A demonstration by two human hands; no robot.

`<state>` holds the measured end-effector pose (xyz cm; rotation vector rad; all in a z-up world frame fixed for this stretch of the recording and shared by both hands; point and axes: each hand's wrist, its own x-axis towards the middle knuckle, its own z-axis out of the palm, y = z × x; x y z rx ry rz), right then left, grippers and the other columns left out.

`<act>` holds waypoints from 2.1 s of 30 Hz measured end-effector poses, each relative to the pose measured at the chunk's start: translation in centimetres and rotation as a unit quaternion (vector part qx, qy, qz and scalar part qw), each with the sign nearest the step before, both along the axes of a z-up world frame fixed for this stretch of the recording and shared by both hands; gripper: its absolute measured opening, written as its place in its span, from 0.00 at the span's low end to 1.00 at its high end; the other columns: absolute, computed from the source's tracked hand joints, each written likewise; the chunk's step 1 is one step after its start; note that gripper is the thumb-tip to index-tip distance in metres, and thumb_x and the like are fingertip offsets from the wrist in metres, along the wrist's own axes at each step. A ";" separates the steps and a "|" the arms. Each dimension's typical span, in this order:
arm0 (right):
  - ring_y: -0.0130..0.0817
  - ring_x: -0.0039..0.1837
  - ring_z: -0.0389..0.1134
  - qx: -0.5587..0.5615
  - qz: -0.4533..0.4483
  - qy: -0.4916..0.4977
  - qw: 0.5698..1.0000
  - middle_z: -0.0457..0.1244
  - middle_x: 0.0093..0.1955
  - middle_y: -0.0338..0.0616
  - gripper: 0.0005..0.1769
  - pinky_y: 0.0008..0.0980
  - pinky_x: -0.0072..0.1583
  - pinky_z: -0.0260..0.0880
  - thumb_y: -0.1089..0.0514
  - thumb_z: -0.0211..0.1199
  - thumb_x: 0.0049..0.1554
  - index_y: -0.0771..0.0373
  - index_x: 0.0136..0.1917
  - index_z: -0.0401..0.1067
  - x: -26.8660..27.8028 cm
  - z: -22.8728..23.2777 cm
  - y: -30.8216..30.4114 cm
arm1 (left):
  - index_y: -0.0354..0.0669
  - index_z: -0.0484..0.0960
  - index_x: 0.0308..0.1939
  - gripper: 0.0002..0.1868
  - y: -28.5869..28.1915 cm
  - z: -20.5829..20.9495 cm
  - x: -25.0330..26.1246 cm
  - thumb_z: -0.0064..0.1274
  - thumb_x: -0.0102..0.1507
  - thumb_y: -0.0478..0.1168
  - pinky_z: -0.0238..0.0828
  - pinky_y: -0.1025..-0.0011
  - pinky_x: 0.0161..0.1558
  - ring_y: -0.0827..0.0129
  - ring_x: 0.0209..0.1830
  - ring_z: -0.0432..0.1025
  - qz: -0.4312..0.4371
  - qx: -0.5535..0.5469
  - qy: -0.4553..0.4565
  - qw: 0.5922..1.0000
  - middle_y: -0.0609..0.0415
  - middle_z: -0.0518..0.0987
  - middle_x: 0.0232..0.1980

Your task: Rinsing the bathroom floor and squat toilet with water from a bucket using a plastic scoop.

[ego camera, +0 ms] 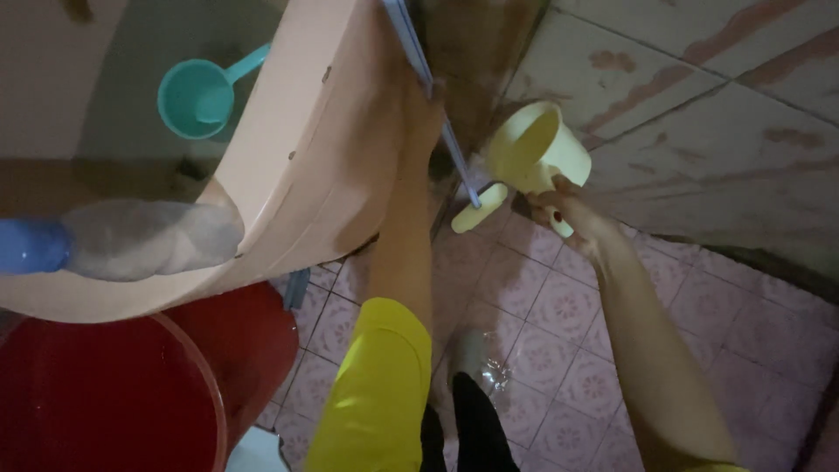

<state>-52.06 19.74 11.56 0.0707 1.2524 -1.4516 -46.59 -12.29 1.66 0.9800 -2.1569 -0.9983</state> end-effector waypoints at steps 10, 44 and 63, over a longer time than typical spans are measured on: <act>0.33 0.62 0.65 0.017 0.040 0.110 0.993 0.58 0.67 0.49 0.40 0.28 0.59 0.69 0.67 0.63 0.61 0.72 0.77 0.42 -0.4 -9.7 -3.3 | 0.30 0.70 0.56 0.17 3.9 6.3 5.0 0.49 0.72 0.42 0.67 0.54 0.50 0.45 0.47 0.70 -0.035 -0.045 -0.002 0.998 0.34 0.74 0.47; 0.35 0.46 0.64 0.127 0.154 0.248 0.948 0.63 0.48 0.51 0.25 0.32 0.47 0.65 0.64 0.59 0.53 0.72 0.64 0.64 4.4 -7.1 4.1 | 0.29 0.76 0.52 0.22 10.8 6.5 9.1 0.42 0.75 0.49 0.69 0.53 0.45 0.45 0.37 0.72 -0.051 -0.077 -0.012 0.996 0.33 0.78 0.40; 0.58 0.54 0.71 0.150 0.233 0.571 0.773 0.67 0.50 0.65 0.23 0.49 0.52 0.69 0.64 0.66 0.55 0.70 0.61 0.62 2.4 -16.6 2.9 | 0.32 0.75 0.49 0.16 10.0 14.0 7.5 0.45 0.73 0.45 0.68 0.61 0.36 0.58 0.32 0.70 -0.086 -0.130 0.081 0.984 0.46 0.74 0.34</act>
